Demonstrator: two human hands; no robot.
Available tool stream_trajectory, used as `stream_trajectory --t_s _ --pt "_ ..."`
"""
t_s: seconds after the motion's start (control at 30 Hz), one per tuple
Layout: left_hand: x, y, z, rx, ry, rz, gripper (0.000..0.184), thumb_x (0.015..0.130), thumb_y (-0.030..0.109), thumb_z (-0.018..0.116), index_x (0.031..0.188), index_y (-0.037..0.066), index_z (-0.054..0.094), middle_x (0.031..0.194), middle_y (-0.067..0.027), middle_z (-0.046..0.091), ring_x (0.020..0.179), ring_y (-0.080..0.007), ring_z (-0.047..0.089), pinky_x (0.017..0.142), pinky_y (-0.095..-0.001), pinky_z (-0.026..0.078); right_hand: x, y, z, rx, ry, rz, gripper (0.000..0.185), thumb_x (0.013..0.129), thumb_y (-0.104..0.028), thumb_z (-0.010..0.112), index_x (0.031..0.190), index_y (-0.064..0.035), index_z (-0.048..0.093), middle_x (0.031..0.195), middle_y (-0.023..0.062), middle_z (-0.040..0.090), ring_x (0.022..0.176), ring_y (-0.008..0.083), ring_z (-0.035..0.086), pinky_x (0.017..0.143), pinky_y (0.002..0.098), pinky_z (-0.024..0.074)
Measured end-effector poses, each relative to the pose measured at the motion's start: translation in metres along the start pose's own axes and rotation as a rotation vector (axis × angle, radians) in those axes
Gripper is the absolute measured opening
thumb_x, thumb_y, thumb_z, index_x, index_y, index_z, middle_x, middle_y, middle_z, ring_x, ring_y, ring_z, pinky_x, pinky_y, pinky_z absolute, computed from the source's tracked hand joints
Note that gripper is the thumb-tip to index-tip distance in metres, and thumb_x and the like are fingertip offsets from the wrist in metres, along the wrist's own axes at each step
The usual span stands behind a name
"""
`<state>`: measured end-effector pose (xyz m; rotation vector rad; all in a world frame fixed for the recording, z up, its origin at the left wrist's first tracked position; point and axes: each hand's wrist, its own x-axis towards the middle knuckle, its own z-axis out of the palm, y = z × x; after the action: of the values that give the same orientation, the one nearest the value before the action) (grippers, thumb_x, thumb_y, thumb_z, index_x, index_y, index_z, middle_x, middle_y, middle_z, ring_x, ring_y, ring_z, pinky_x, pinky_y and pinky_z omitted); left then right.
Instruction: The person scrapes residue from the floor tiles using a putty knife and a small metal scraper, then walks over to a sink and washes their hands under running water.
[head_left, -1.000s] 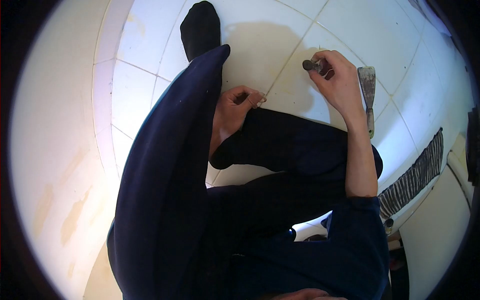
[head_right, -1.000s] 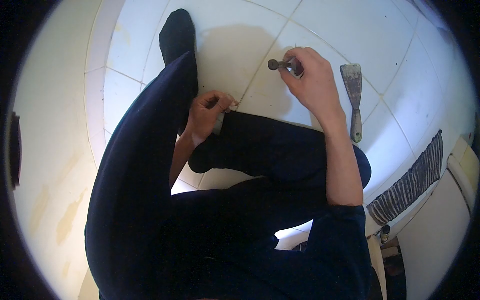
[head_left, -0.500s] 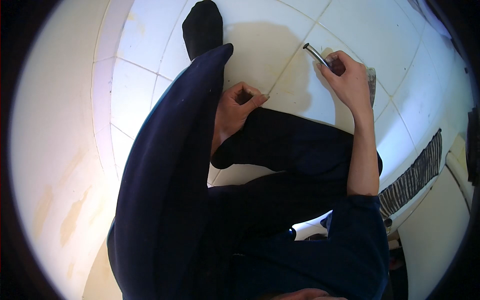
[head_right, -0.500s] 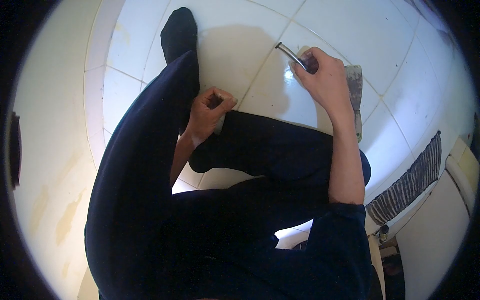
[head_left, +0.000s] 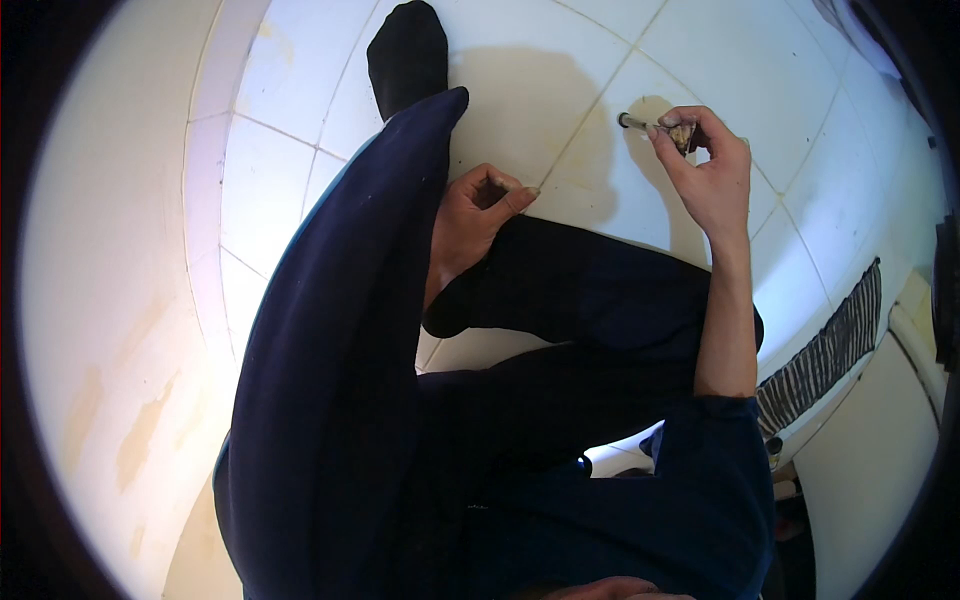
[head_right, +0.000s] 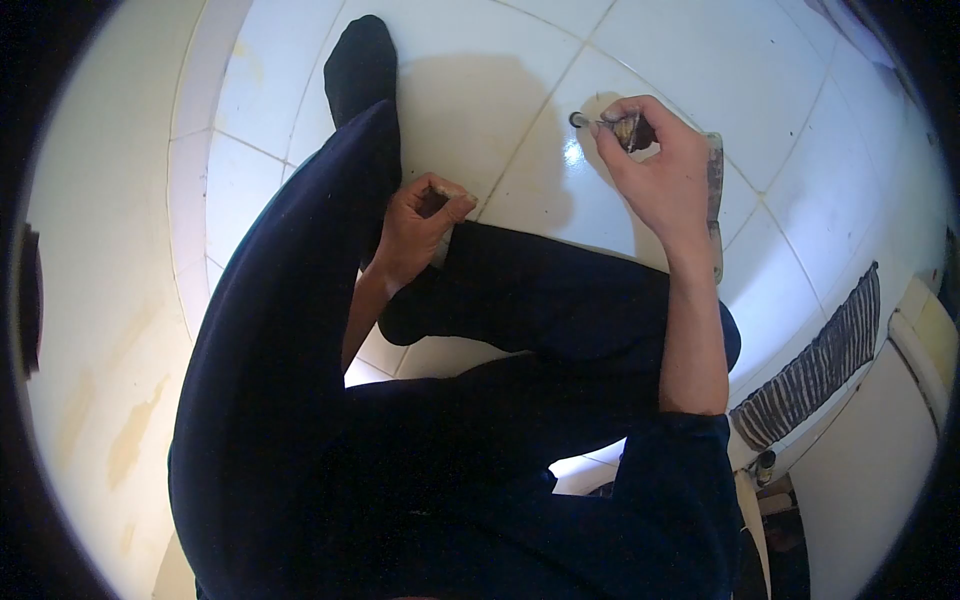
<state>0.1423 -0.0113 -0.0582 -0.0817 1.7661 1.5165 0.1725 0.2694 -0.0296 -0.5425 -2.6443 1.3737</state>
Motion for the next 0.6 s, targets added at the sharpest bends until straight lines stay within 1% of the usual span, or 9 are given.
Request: stream_trajectory --t_s 0.07,0.17,0.27,0.37,0.47,0.6 --pt "-0.001 0.002 0.002 0.008 0.0 0.004 0.012 0.093 0.014 0.071 0.092 0.005 0.063 0.085 -0.0002 0.065 0.08 -0.0075 0.059 0.076 -0.0252 0.048 -0.001 -0.004 0.005 0.079 0.008 0.017 0.019 0.08 -0.014 0.078 0.091 -0.0019 0.068 0.072 0.0051 0.066 0.063 0.0102 0.056 0.062 0.0262 0.047" --pt "-0.001 0.0 0.001 0.002 -0.004 0.015 0.012 0.093 0.015 0.071 0.092 0.005 0.064 0.085 -0.0006 0.065 0.081 -0.008 0.059 0.077 -0.0257 0.048 0.003 0.007 0.017 0.118 -0.015 -0.026 0.021 0.079 -0.014 0.078 0.091 -0.0012 0.068 0.071 0.0057 0.065 0.063 0.0101 0.056 0.062 0.0264 0.0464" --pt "0.0 0.0 0.001 0.018 0.0 0.016 0.013 0.093 0.016 0.071 0.092 0.005 0.064 0.086 -0.0008 0.065 0.081 -0.0083 0.06 0.078 -0.0258 0.049 0.007 0.008 0.025 0.089 -0.063 -0.006 0.021 0.079 -0.015 0.077 0.091 -0.0001 0.067 0.071 0.0075 0.065 0.063 0.012 0.057 0.062 0.0274 0.047" --pt "-0.001 0.001 0.001 0.023 0.008 0.009 0.013 0.093 0.016 0.071 0.092 0.005 0.064 0.085 -0.0009 0.065 0.081 -0.0083 0.059 0.077 -0.0258 0.049 0.009 0.015 0.034 0.1 -0.087 0.009 0.021 0.08 -0.014 0.075 0.092 0.0007 0.066 0.073 0.0107 0.064 0.062 0.0176 0.057 0.063 0.0299 0.0477" --pt "-0.001 0.002 0.001 0.012 0.003 0.01 0.014 0.094 0.017 0.071 0.093 0.005 0.064 0.085 -0.0009 0.065 0.08 -0.0082 0.059 0.077 -0.0257 0.048 0.012 0.018 0.037 0.001 -0.108 -0.029 0.021 0.079 -0.013 0.074 0.093 0.0008 0.066 0.074 0.0135 0.063 0.064 0.0233 0.058 0.064 0.0333 0.0481" --pt "-0.001 0.003 0.002 0.02 0.01 0.003 0.015 0.094 0.018 0.071 0.093 0.005 0.064 0.084 -0.0008 0.065 0.079 -0.0079 0.059 0.076 -0.0255 0.048 0.013 0.02 0.038 -0.047 -0.158 0.005 0.021 0.077 -0.011 0.074 0.093 0.0003 0.066 0.075 0.0142 0.062 0.067 0.0265 0.059 0.065 0.036 0.048"
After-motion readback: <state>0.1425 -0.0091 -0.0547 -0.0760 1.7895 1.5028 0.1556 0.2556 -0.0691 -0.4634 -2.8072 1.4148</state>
